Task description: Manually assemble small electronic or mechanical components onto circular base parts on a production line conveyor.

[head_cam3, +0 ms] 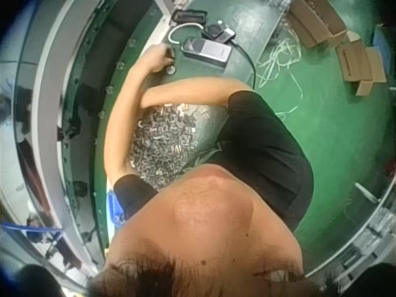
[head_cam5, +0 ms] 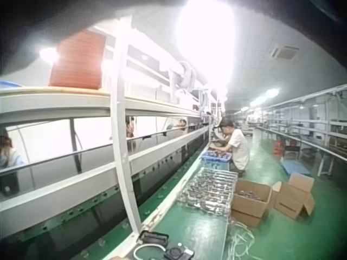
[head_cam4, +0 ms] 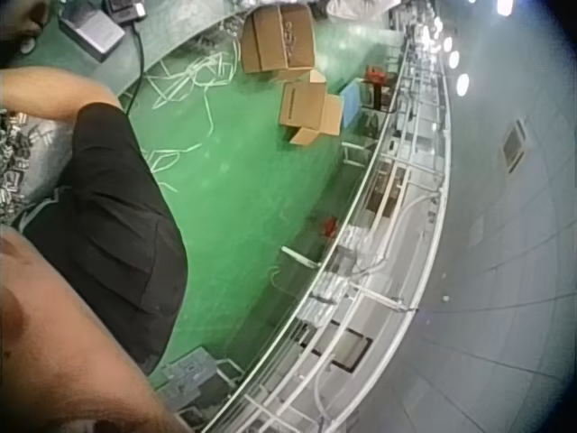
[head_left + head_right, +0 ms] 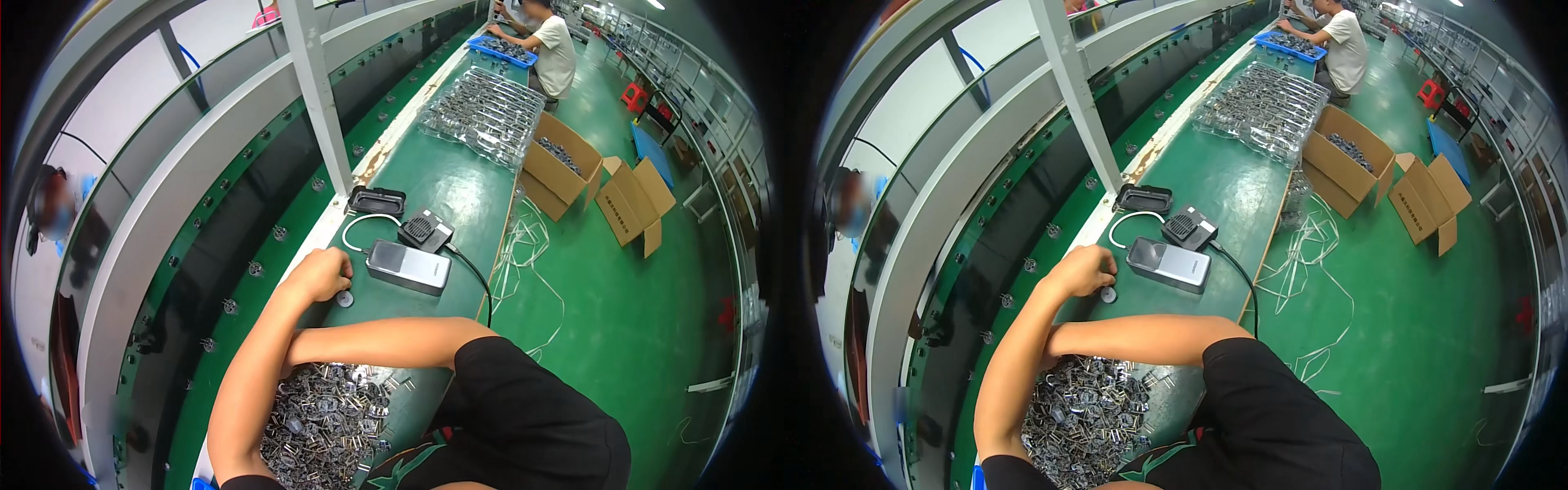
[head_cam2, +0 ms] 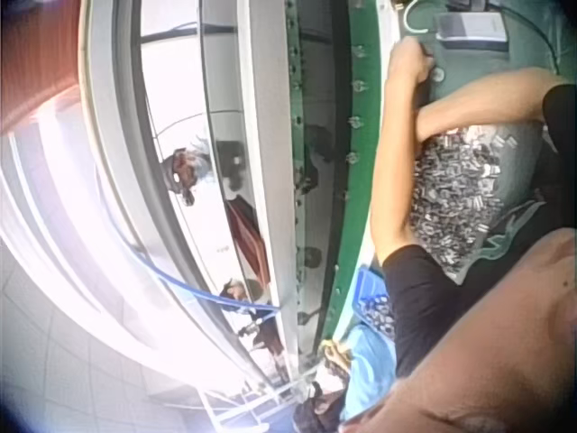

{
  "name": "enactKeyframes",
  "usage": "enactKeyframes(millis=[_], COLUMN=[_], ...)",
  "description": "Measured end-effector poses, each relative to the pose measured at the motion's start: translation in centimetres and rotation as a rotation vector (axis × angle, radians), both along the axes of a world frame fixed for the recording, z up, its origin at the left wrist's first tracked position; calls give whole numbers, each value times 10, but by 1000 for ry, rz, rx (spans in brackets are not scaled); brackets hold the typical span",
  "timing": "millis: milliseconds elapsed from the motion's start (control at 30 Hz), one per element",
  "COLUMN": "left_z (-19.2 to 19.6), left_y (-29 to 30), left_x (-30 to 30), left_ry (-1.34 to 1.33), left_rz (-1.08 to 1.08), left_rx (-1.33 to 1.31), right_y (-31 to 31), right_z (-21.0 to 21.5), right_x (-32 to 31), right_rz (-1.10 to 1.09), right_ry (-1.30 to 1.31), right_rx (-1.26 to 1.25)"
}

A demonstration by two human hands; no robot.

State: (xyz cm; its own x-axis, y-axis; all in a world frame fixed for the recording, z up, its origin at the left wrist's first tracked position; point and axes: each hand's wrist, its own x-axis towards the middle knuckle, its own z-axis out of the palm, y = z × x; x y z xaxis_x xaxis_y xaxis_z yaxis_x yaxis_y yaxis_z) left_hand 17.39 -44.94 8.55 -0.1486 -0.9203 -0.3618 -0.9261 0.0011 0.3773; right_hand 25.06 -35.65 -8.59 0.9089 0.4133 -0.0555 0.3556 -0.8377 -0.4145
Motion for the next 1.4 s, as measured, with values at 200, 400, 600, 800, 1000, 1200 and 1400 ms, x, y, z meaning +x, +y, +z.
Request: enactKeyframes(millis=[200, 400, 600, 800, 1000, 1200, 1400], left_z=[8, 7, 8, 56, 61, 33, 19], left_y=[33, 37, 42, 113, 257, 314, 311], left_x=[4, -3, -23, 11, 27, 14, 5], left_ry=[-24, 2, 89, 1121, 1646, 1682, 1691], left_rz=[-33, -62, -232, 523, 837, 1040, 1098], left_rx=[235, 118, -218, -259, -777, -824, -747], right_y=[2, -19, -15, -40, -34, 2, 11], right_z=[64, 134, 82, 114, 149, 176, 200], right_x=[-71, -109, -84, -120, -126, -145, -138], right_rz=[-285, -316, -319, -551, -354, -311, -189], right_ry=[-127, 163, 150, -454, -530, -466, -677], right_rx=[472, 700, 1122, 123, 890, 1008, 795])
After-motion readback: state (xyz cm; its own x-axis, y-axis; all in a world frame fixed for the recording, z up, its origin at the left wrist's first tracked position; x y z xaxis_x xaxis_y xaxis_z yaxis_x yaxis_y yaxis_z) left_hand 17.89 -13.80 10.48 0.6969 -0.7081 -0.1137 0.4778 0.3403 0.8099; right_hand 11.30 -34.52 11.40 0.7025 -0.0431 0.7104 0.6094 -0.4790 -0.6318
